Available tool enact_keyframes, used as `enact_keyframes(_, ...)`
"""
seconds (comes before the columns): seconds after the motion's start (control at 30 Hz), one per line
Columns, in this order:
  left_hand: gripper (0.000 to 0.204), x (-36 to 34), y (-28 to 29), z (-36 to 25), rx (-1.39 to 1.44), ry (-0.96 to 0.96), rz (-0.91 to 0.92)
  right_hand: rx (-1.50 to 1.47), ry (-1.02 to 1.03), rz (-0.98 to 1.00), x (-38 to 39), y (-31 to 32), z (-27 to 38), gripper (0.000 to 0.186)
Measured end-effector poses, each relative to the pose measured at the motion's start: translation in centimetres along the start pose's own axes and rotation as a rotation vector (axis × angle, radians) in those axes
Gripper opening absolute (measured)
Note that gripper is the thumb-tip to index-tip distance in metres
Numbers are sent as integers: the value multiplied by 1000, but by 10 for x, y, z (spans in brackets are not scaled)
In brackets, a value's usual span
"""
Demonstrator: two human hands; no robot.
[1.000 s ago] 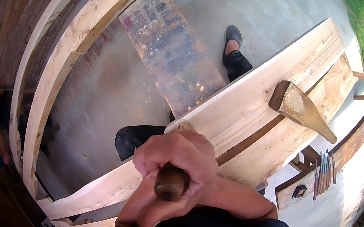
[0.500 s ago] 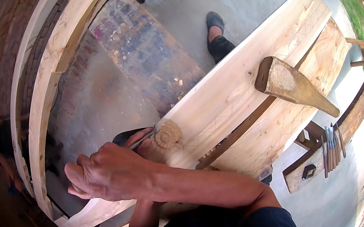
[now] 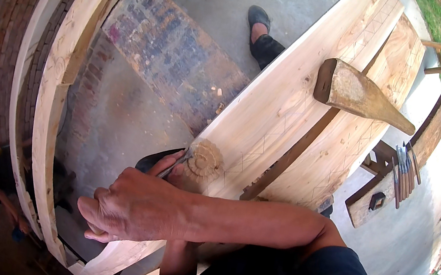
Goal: The person carves a circular decorative pattern into a wooden board using a chisel and then a mallet to strike the chisel.
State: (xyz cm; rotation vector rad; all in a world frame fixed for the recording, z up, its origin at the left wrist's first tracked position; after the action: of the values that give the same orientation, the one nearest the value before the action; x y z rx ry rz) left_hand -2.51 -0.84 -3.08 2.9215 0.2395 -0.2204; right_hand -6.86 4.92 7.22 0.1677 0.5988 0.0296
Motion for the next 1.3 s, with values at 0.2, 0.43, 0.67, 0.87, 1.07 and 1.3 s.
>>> enact_keyframes(0.2,24,-2,-2,0,3,-2,7,-12,-20,-8,0,1,-2,44)
enact_keyframes(0.43,24,-9,-1,-9,-14,-8,-2,-74,-9,-26,-5,1,-2,43)
enact_keyframes(0.67,23,-7,-4,-1,8,-1,24,-37,-58,23,-5,-1,-11,38)
enact_keyframes(0.87,23,-5,3,-4,-2,-6,13,-24,-54,4,-8,-5,-13,35)
enact_keyframes(1.07,23,-8,1,-3,0,-18,9,-74,-86,30,-6,-10,-19,37)
enact_keyframes(1.3,23,-4,9,-12,-48,-69,2,41,-45,-1,-3,-14,-8,39)
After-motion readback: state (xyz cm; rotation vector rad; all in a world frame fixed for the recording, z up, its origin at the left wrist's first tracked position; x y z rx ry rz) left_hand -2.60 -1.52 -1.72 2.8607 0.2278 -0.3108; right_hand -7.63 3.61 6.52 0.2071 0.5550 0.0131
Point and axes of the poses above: each hand's wrist, its own x-axis away from the middle knuckle, its own y-axis out of the back of the hand, z = x × y, the point moved 4 cm from there along -x, towards the middle knuckle, and after that the axes turned 7 degrees about -z, right-handed, at the moved point
